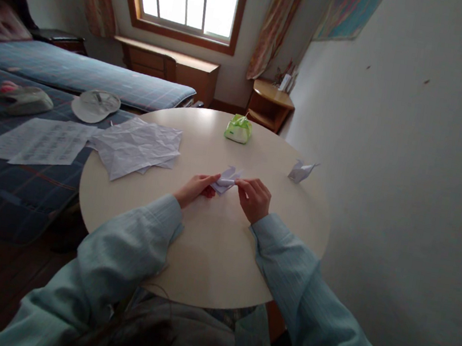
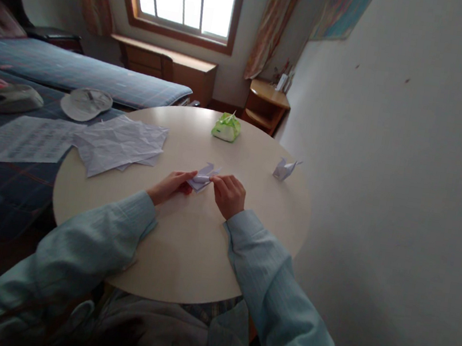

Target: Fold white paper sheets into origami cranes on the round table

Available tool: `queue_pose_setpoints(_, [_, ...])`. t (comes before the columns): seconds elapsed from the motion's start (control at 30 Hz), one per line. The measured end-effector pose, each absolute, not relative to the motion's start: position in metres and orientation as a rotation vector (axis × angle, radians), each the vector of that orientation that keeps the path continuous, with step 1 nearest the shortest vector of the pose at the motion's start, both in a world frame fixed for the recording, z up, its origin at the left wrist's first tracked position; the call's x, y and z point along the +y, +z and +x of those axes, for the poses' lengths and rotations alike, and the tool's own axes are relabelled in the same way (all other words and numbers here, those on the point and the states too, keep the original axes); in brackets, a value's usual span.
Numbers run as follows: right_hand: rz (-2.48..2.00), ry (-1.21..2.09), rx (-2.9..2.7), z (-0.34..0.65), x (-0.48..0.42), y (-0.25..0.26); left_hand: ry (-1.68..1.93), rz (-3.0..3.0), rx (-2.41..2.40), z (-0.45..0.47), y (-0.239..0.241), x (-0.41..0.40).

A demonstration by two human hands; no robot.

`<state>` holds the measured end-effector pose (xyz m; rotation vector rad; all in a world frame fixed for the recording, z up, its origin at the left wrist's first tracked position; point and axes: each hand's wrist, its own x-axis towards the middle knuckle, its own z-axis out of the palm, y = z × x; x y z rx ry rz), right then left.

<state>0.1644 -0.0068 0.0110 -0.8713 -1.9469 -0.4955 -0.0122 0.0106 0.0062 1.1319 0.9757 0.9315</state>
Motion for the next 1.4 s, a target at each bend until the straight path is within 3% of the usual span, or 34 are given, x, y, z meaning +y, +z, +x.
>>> queue_pose_setpoints(1.4, [-0.949,-0.365,-1.945,0.1640,-0.0084,0.0148,1.056,1.029,0.997,-0.0132,0.0127,0.0070])
